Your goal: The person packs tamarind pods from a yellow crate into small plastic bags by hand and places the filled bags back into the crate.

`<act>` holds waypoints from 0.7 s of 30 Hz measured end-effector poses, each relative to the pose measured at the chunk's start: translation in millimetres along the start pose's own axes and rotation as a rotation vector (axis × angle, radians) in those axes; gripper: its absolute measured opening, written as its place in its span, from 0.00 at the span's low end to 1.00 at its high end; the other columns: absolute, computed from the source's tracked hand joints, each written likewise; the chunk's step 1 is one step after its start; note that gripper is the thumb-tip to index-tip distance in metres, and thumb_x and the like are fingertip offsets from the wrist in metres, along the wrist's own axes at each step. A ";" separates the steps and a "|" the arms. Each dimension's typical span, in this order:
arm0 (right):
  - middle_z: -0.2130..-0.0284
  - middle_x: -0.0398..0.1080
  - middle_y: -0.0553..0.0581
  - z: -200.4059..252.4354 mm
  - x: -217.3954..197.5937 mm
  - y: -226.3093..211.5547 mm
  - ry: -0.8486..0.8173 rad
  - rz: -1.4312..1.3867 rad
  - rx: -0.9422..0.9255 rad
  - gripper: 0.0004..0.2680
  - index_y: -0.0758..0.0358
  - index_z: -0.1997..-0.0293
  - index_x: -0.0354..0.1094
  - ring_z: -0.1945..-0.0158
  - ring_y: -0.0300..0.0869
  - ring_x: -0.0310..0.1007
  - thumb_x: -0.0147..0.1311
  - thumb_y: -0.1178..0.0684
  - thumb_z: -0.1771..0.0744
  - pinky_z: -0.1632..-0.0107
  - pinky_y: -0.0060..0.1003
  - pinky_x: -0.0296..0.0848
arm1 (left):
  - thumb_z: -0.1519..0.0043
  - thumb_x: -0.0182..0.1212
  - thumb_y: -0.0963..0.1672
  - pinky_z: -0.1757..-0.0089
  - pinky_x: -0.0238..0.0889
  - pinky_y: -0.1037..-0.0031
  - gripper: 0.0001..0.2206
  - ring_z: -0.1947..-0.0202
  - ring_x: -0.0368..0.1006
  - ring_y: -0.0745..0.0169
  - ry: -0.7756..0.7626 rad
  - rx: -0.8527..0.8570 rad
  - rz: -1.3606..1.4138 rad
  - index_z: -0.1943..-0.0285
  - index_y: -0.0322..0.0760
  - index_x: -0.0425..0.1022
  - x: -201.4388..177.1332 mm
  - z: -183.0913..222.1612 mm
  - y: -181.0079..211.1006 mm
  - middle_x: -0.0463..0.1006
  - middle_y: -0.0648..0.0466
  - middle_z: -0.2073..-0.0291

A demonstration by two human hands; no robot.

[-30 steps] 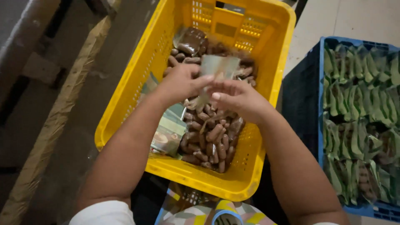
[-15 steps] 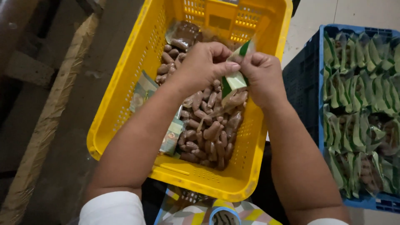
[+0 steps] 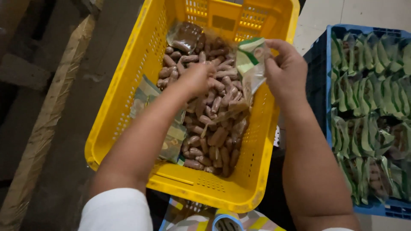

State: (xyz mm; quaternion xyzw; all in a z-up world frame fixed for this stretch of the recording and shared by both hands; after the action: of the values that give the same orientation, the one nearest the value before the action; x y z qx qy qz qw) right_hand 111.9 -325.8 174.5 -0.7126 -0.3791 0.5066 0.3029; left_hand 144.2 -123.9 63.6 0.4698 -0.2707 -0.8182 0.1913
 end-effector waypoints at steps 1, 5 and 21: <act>0.67 0.74 0.49 -1.3 2.9 4.9 0.007 -0.072 0.030 0.08 0.59 0.44 0.74 0.74 0.31 0.61 0.57 0.60 0.29 0.73 0.27 0.64 | 0.37 0.59 0.37 0.60 0.72 0.66 0.19 0.60 0.78 0.54 -0.066 -0.030 -0.193 0.35 0.39 0.73 9.7 -2.0 1.4 0.80 0.45 0.51; 0.71 0.68 0.48 -1.2 3.9 13.4 0.020 -0.003 0.002 0.14 0.57 0.38 0.73 0.75 0.33 0.56 0.50 0.64 0.30 0.70 0.31 0.60 | 0.46 0.57 0.29 0.51 0.66 0.53 0.45 0.33 0.58 0.30 -0.079 0.119 -0.431 0.18 0.44 0.46 29.7 -9.2 19.3 0.44 0.39 0.22; 0.49 0.77 0.58 4.8 25.3 2.2 0.021 0.073 -0.130 0.11 0.52 0.39 0.74 0.43 0.54 0.73 0.53 0.56 0.29 0.44 0.50 0.73 | 0.36 0.63 0.48 0.48 0.69 0.59 0.17 0.48 0.77 0.47 0.351 0.541 -0.045 0.39 0.44 0.76 -54.3 69.7 69.2 0.82 0.49 0.53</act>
State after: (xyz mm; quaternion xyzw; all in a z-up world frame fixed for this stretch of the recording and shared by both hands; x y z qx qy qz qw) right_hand 112.9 -305.3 158.8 -0.7493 -0.3819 0.4843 0.2411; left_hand 113.9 -128.7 171.6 0.6436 -0.4309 -0.6269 0.0850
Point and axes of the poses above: each hand's wrist, its own z-axis away from the middle knuckle, its own x-axis out of the palm, y = z × x, the point moved 10 cm from there along -z, towards the middle knuckle
